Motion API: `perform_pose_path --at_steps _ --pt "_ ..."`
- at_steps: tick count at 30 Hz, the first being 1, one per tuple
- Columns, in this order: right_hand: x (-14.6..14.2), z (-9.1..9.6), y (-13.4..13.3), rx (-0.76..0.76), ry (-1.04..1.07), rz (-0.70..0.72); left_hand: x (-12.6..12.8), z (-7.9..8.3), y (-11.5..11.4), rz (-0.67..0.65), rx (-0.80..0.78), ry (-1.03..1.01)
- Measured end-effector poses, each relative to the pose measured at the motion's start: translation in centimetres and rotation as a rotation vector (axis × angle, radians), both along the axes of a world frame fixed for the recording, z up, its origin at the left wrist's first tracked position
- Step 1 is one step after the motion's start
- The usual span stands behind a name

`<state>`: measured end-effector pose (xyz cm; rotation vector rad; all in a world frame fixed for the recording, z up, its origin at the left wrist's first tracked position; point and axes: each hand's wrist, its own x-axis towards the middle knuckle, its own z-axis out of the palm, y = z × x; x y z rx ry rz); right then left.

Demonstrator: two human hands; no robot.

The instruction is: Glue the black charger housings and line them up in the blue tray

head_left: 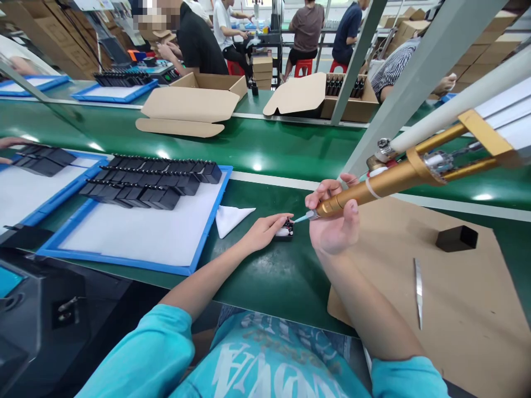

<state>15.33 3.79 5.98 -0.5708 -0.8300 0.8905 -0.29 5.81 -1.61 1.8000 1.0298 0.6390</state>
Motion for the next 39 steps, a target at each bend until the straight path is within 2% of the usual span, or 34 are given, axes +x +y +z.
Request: perform_pose_path --at_steps 4,8,13,15,20,22,27,33,36,39 --pt "0.0 -0.1 0.0 -0.002 -0.031 0.004 -0.2 -0.3 -0.5 0.009 0.218 0.037" --pt "0.1 -0.1 0.1 0.016 -0.001 0.036 -0.6 -0.4 -0.6 -0.08 0.446 0.1" --pt "0.1 -0.1 0.0 0.04 0.053 0.076 -0.2 -0.2 -0.9 -0.094 0.502 0.186" --pt "0.2 -0.2 0.0 0.044 0.06 0.076 0.2 -0.1 -1.4 -0.072 0.527 0.279" --pt "0.2 -0.4 0.2 0.072 0.092 0.088 1.7 -0.4 -3.2 0.062 0.671 0.687" --pt "0.2 -0.4 0.3 0.085 0.098 0.09 2.1 -0.5 -3.6 0.1 0.696 0.756" --pt "0.3 -0.4 0.4 0.085 0.074 0.077 1.9 -0.1 -3.5 0.124 0.676 0.669" --pt "0.4 -0.4 0.5 0.046 0.037 0.04 1.2 -0.2 -2.4 -0.016 0.644 0.407" --pt "0.5 -0.5 0.7 0.031 0.019 0.027 1.3 -0.6 -2.3 -0.016 0.641 0.409" --pt "0.7 -0.6 0.9 0.031 0.008 0.019 1.7 -0.7 -2.5 -0.034 0.689 0.514"
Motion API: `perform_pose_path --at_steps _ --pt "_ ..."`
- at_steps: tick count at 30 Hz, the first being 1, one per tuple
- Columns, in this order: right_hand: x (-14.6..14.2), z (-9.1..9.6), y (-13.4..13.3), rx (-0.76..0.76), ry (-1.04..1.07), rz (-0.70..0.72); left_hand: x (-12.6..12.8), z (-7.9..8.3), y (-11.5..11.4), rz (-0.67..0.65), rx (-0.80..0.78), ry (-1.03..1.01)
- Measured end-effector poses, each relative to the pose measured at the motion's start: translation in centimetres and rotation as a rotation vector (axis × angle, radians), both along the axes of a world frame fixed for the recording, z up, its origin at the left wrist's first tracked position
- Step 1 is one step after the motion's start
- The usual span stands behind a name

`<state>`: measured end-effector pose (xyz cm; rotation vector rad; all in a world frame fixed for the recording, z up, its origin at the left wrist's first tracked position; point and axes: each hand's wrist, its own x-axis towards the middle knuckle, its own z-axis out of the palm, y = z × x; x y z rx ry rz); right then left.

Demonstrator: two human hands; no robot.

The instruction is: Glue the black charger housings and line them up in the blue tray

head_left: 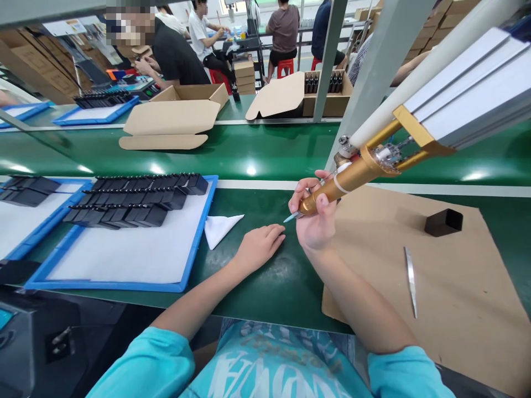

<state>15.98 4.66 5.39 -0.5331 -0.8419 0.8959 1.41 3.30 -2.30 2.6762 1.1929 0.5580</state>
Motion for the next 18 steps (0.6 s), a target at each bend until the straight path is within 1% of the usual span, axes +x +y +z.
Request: perform_pose_path --at_steps 3,5,7,10,12,15,16,18 --pt "0.1 -0.1 0.1 0.021 0.021 0.003 0.4 0.0 -0.4 0.051 0.049 0.178" --pt "0.2 -0.1 0.2 0.042 0.048 0.015 0.7 -0.1 -0.7 0.098 0.067 0.25" --pt "0.3 -0.1 0.2 0.052 0.064 0.023 1.0 -0.3 -1.0 0.125 0.093 0.26" --pt "0.4 -0.2 0.2 0.029 0.046 0.01 1.5 -0.8 -1.2 0.12 0.137 0.207" --pt "0.4 -0.2 0.2 0.005 0.02 -0.005 1.7 -1.0 -1.1 0.117 0.12 0.157" --pt "0.5 -0.2 0.4 -0.016 0.0 -0.018 1.6 -1.1 -0.5 0.124 -0.012 0.03" --pt "0.6 -0.2 0.6 -0.016 0.002 -0.023 1.3 -1.0 -0.2 0.131 -0.095 -0.054" --pt "0.8 -0.3 0.8 -0.008 0.019 -0.036 0.6 -0.5 0.6 0.177 -0.334 -0.317"
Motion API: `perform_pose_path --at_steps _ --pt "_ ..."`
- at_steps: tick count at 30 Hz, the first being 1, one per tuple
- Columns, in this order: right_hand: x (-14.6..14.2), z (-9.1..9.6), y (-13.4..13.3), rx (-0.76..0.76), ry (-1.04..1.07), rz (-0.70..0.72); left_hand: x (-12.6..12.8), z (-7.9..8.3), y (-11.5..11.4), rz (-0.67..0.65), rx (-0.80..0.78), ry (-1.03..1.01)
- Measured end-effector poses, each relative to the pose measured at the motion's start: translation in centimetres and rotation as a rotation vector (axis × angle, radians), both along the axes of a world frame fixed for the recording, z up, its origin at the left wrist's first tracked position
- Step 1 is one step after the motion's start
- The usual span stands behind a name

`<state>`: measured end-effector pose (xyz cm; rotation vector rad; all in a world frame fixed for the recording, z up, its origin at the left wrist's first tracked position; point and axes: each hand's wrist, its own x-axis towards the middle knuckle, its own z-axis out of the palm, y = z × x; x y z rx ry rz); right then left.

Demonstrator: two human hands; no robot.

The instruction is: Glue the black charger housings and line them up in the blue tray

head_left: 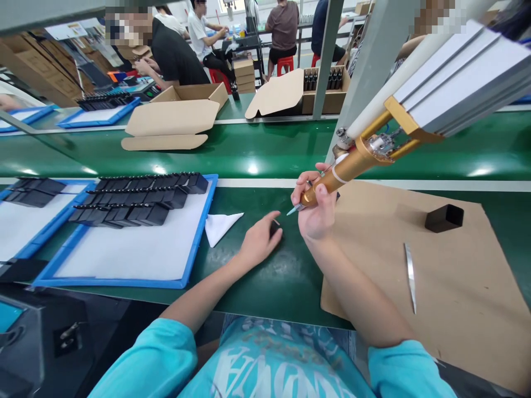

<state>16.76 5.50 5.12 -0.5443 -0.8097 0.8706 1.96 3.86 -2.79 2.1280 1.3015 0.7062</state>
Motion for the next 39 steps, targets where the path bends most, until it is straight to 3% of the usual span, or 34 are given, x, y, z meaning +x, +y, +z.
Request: perform_pose_path --at_steps 4,8,11,14,17,20,23,25,28,32,35,39 --pt "0.6 -0.1 0.4 0.003 0.024 -0.021 -1.8 1.8 0.9 0.168 -0.529 -0.621" --pt "1.3 -0.3 0.7 0.03 0.042 -0.029 -2.8 3.0 0.9 0.154 -0.726 -0.831" --pt "2.0 -0.6 1.3 0.056 0.036 -0.019 -3.2 2.7 1.8 0.158 -0.63 -0.701" --pt "3.2 -0.8 2.1 0.036 -0.003 0.058 -3.3 2.0 3.7 0.178 -0.24 -0.268" --pt "5.4 -0.7 2.7 0.001 -0.119 0.24 -3.0 1.6 5.9 0.167 0.111 0.255" --pt "8.3 -0.4 2.5 -0.084 -0.337 0.451 -2.2 1.9 7.2 0.167 0.237 0.527" --pt "10.9 0.2 1.8 -0.219 -0.501 0.5 -0.4 2.3 7.6 0.191 0.395 0.442" --pt "12.0 0.5 1.4 -0.281 -0.532 0.483 1.9 2.3 7.9 0.092 0.422 0.285" --pt "12.4 0.9 1.0 -0.3 -0.503 0.462 6.4 1.7 9.3 -0.158 0.258 0.121" --pt "12.3 0.9 1.0 -0.311 -0.456 0.455 11.0 0.7 11.8 -0.285 0.096 0.041" --pt "12.2 0.9 1.0 -0.318 -0.477 0.434 10.8 1.1 12.0 -0.294 0.097 0.032" --pt "11.7 1.2 1.0 -0.334 -0.491 0.435 5.9 3.3 9.3 -0.256 0.102 -0.001"
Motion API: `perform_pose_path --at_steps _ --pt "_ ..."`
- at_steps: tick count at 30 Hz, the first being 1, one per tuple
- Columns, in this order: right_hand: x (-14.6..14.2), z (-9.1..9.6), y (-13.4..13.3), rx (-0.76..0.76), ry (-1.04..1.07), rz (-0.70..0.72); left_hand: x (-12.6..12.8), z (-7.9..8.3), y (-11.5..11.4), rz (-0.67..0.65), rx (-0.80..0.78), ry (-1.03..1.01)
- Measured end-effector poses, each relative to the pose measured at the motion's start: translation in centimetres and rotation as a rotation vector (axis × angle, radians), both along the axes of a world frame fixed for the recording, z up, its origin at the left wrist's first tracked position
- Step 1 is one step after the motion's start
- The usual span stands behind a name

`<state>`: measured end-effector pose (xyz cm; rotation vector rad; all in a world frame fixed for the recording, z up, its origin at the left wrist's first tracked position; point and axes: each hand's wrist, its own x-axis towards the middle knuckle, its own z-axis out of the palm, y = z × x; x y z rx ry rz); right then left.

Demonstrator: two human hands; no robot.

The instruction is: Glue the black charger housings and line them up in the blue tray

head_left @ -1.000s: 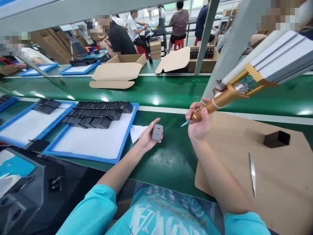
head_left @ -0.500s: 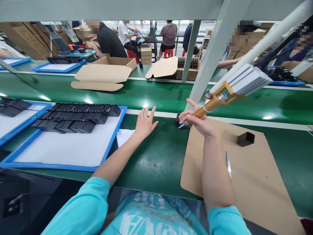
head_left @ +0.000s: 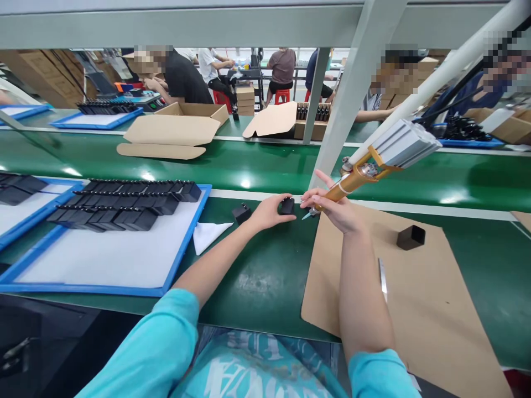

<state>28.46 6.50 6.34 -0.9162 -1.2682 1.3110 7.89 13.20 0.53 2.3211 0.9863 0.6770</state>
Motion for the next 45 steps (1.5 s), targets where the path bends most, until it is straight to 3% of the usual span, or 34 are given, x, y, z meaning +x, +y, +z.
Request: perform_pose_path --at_steps 4,8,12,15,22,25,31,34,41,45 --pt "-1.8 0.3 0.3 -0.01 0.068 -0.057 -5.6 1.7 -3.3 -0.189 -0.11 0.156" --pt "-4.1 0.3 0.7 0.004 0.155 -0.186 -8.2 0.7 -5.5 -0.259 -0.244 0.144" --pt "-5.5 0.0 0.9 0.032 0.211 -0.29 -8.0 -1.3 -6.7 -0.146 -0.208 0.032" --pt "-5.7 -0.2 1.0 0.055 0.208 -0.305 -7.6 -1.9 -6.9 -0.127 -0.123 0.067" --pt "-5.5 -0.4 1.3 0.067 0.226 -0.344 -7.8 0.0 -6.1 -0.216 0.065 0.305" --pt "-5.7 -0.3 1.2 0.074 0.241 -0.336 -8.7 0.1 -6.2 -0.197 0.026 0.259" --pt "-7.8 0.1 0.5 0.105 0.373 -0.373 -10.6 -1.1 -6.8 -0.058 -0.3 -0.044" --pt "-9.0 0.2 -0.1 0.133 0.408 -0.339 -10.6 -1.7 -6.7 -0.019 -0.376 -0.149" --pt "-10.6 0.2 -1.2 0.185 0.427 -0.25 -10.2 -3.1 -6.8 0.025 -0.249 -0.232" --pt "-11.5 0.1 -1.8 0.246 0.481 -0.217 -10.4 -3.1 -7.6 -0.038 -0.153 -0.047"
